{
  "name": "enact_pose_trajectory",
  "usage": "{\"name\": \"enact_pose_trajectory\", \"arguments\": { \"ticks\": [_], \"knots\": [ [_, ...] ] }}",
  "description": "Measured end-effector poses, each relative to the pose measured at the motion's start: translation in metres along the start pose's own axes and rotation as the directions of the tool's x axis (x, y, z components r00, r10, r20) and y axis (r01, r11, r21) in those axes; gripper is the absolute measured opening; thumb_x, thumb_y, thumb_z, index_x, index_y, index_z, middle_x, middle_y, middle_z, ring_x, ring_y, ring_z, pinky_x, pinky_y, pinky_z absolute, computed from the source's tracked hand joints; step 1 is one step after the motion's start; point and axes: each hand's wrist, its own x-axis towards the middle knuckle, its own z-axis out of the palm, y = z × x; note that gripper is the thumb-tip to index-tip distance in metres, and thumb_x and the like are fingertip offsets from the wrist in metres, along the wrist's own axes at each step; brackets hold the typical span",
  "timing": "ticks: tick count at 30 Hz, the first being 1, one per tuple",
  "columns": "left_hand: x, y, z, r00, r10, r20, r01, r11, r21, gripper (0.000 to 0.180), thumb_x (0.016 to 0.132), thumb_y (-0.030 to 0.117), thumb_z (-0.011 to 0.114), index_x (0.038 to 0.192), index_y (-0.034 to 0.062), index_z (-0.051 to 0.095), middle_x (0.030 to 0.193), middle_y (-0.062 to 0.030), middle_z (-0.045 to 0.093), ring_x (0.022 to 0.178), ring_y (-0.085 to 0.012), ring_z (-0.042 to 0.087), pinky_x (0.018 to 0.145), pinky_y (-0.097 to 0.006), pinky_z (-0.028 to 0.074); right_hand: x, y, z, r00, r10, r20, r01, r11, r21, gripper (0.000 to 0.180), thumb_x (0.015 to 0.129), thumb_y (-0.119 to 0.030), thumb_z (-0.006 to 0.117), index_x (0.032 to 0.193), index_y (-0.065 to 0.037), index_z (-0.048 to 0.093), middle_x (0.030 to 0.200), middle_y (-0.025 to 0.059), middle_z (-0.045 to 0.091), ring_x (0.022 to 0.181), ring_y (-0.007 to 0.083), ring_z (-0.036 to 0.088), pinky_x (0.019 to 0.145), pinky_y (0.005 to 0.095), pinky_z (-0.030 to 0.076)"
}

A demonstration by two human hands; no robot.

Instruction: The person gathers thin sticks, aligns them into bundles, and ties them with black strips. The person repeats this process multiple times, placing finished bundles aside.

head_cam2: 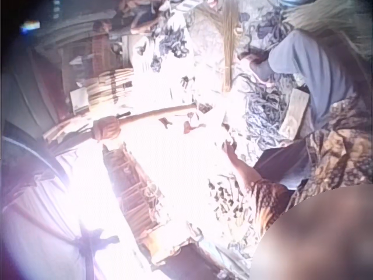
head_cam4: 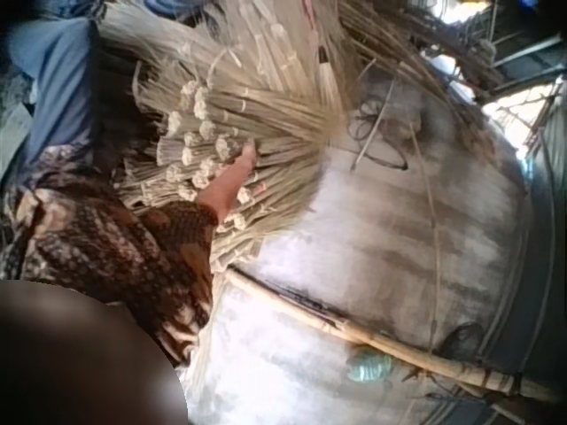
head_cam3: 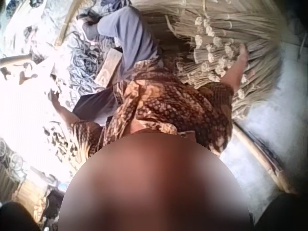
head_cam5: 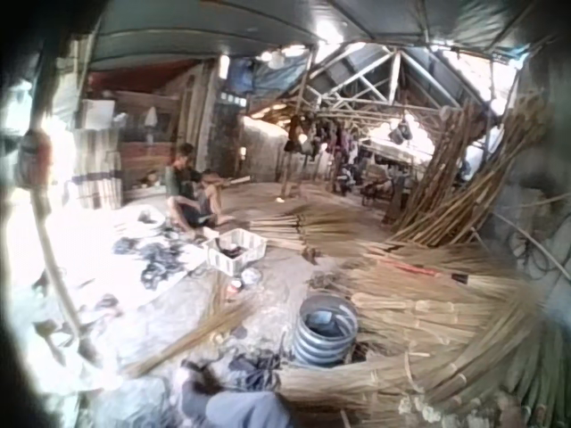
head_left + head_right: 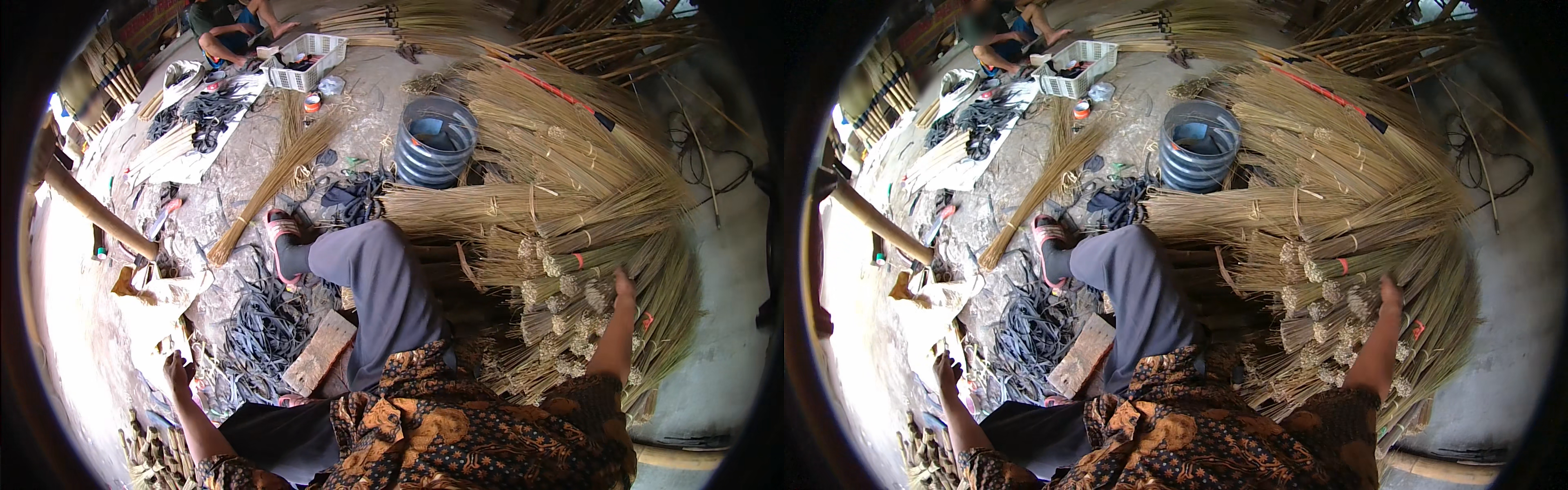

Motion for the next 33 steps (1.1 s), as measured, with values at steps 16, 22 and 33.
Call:
{"name": "enact_pose_trajectory", "arguments": {
  "ticks": [16,22,33],
  "knots": [
    [0.001,0.029,0.023,0.989,0.050,0.140,-0.061,0.995,0.074,0.052,0.095,0.052,0.067,0.126,0.0102,0.062,0.112,-0.0103,0.060,0.077,-0.0198,0.062,0.054,-0.028,0.046,-0.131,-0.074,0.002,0.967,-0.123,0.224,-0.202,0.166,0.965,0.026,0.096,-0.024,0.066,0.114,-0.006,0.060,0.082,0.0091,0.068,0.072,0.0248,0.067,0.073,0.0448,0.061],
    [-0.051,0.084,0.075,0.946,0.181,0.270,-0.172,0.984,-0.055,0.036,0.104,0.038,0.061,0.111,0.0033,0.061,0.087,-0.0088,0.061,0.071,-0.0165,0.064,0.050,-0.027,0.045,-0.234,-0.135,0.066,0.847,-0.467,0.254,-0.268,0.038,0.963,0.020,0.092,-0.021,0.063,0.109,-0.011,0.060,0.079,0.0027,0.062,0.065,0.0175,0.059,0.064,0.0353,0.055],
    [-0.311,0.257,0.260,0.269,0.609,0.746,-0.219,0.793,-0.569,0.080,0.091,0.056,0.076,0.147,0.0034,0.049,0.131,-0.0176,0.063,0.116,-0.0298,0.066,0.096,-0.040,0.057,-0.414,-0.201,0.161,-0.464,-0.718,0.518,-0.243,0.666,0.706,0.045,0.080,-0.015,0.071,0.120,0.001,0.057,0.074,0.0100,0.063,0.062,0.0188,0.066,0.058,0.0344,0.057]
  ]
}}
